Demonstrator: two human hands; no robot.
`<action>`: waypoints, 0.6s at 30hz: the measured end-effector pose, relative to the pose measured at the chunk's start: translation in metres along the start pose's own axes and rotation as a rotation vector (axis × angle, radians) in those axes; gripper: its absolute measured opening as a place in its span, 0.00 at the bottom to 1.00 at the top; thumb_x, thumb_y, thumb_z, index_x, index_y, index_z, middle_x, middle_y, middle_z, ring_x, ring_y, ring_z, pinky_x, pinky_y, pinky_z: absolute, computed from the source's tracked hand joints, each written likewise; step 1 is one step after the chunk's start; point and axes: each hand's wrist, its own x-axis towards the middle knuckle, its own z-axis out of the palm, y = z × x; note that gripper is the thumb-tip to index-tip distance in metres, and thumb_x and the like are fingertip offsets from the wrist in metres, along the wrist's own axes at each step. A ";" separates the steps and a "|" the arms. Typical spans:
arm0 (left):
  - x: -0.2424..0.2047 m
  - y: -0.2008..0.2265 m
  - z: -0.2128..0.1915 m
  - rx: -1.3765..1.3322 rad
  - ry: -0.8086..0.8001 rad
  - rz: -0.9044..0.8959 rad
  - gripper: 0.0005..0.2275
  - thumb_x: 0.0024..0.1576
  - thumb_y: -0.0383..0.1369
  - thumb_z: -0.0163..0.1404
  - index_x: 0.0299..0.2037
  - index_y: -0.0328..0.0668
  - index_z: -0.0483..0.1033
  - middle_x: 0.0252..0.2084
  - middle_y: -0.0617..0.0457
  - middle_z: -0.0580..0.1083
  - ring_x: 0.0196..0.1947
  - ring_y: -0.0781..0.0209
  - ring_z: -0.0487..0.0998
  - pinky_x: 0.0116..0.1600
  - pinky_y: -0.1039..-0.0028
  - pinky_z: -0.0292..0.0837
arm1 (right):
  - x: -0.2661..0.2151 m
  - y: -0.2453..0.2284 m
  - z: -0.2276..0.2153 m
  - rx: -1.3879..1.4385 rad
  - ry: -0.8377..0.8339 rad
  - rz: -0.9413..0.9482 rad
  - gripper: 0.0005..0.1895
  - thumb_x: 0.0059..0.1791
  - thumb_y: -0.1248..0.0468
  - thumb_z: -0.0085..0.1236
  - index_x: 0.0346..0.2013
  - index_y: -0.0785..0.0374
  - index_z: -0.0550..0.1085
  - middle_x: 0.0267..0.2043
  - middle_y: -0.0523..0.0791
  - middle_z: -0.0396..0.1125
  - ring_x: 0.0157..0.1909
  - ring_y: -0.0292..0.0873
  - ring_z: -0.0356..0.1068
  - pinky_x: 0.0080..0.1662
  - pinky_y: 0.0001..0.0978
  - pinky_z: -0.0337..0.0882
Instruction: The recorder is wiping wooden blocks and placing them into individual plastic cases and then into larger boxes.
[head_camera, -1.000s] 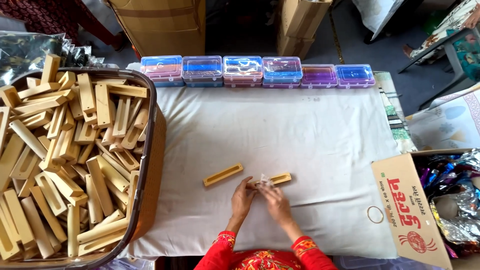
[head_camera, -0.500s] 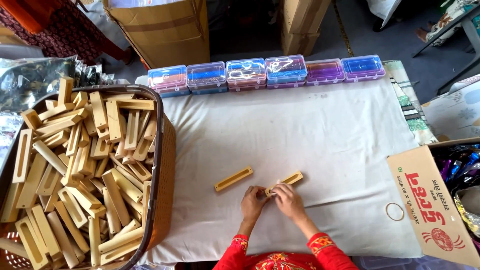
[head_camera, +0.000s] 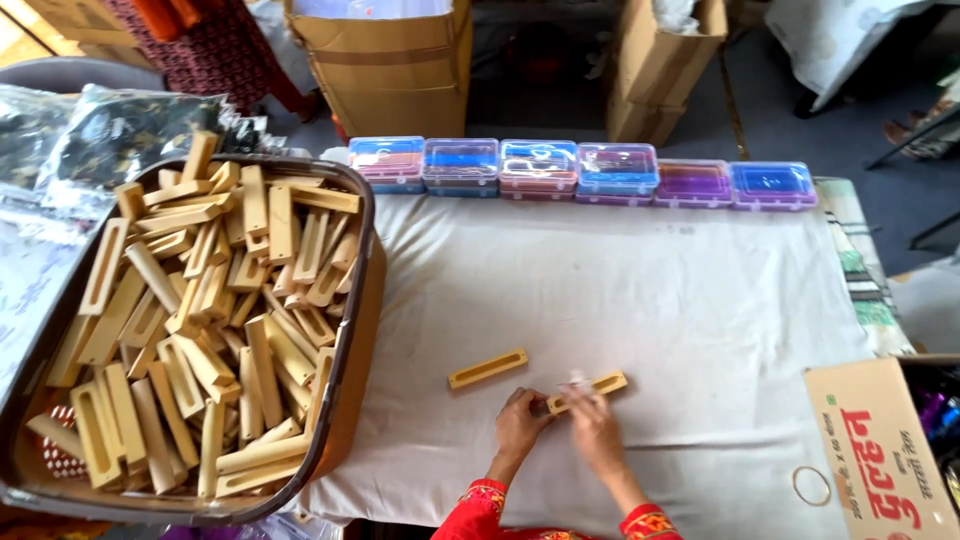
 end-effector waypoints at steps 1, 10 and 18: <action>0.001 0.003 -0.003 0.001 0.013 -0.005 0.16 0.41 0.32 0.69 0.39 0.45 0.81 0.38 0.59 0.78 0.38 0.63 0.82 0.44 0.72 0.78 | 0.004 0.014 -0.006 0.005 -0.004 -0.012 0.30 0.43 0.76 0.52 0.59 0.57 0.75 0.62 0.39 0.69 0.59 0.52 0.68 0.59 0.39 0.72; 0.002 0.007 -0.005 0.031 -0.047 -0.042 0.17 0.40 0.35 0.71 0.38 0.46 0.81 0.36 0.59 0.77 0.36 0.64 0.80 0.42 0.72 0.76 | -0.007 0.017 0.017 0.046 -0.043 0.379 0.26 0.52 0.70 0.54 0.64 0.47 0.75 0.55 0.43 0.70 0.49 0.46 0.71 0.50 0.37 0.75; 0.000 0.013 -0.007 0.019 -0.036 -0.030 0.17 0.41 0.35 0.70 0.39 0.44 0.79 0.37 0.58 0.77 0.38 0.62 0.80 0.44 0.70 0.77 | 0.000 0.029 -0.013 0.065 -0.023 0.071 0.27 0.47 0.73 0.55 0.59 0.48 0.75 0.65 0.32 0.67 0.49 0.47 0.71 0.50 0.34 0.77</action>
